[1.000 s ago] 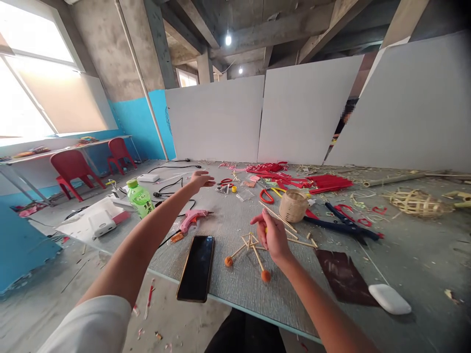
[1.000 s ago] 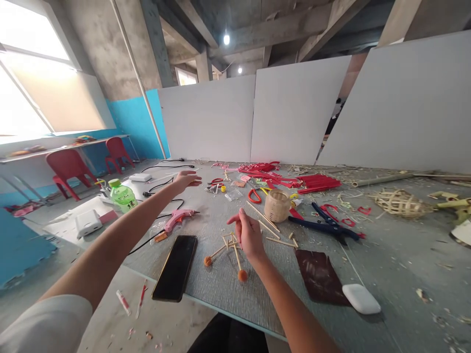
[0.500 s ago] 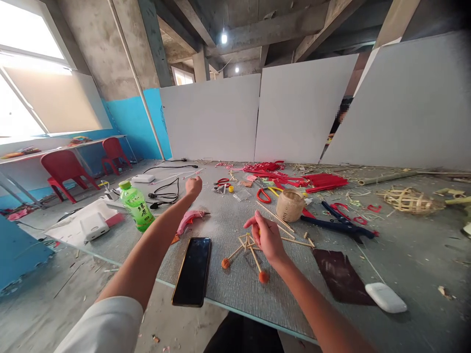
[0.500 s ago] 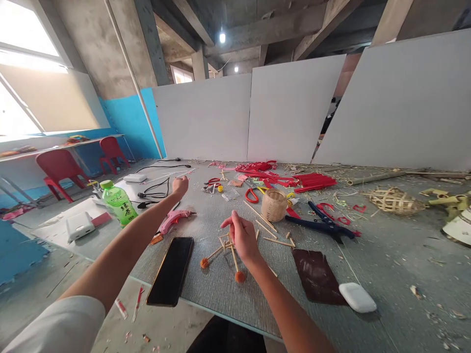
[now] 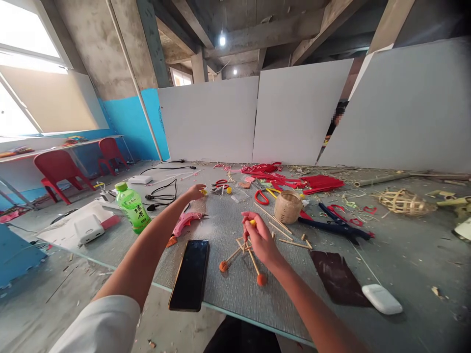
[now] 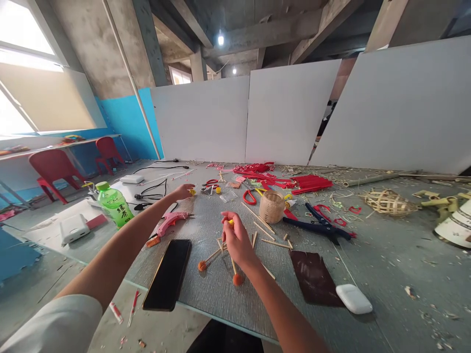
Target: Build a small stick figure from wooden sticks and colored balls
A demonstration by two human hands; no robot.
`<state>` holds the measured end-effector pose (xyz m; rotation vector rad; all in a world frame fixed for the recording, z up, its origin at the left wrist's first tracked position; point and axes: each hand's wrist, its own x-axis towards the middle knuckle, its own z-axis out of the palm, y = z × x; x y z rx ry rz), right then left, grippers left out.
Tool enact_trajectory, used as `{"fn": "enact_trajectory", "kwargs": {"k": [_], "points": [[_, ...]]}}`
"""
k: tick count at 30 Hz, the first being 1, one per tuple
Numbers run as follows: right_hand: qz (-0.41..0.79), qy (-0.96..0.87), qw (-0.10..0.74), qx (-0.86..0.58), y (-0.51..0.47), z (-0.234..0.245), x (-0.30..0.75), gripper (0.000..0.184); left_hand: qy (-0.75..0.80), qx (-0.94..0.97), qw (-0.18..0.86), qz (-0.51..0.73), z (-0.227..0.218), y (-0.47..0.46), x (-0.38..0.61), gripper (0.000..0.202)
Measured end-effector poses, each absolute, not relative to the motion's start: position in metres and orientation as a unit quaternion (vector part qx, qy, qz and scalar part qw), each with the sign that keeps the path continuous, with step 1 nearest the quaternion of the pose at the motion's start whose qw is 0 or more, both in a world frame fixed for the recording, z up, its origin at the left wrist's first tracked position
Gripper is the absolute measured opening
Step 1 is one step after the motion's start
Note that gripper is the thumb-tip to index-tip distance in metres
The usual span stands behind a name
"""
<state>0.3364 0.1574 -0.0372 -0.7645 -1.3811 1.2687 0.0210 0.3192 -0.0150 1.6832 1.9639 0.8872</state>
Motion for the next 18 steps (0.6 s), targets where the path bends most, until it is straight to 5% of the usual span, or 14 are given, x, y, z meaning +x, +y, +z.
{"fn": "enact_trajectory", "kwargs": {"k": [13,18], "points": [[0.510,-0.546,0.576,-0.331,0.149,-0.023,0.345,0.062,0.589,0.598,0.195,0.507,0.012,0.234,0.086,0.030],[0.460,-0.549,0.635,-0.290,0.144,-0.017,0.343,0.034,0.379,0.726,0.329,0.470,0.019,0.176,0.149,0.029]]}}
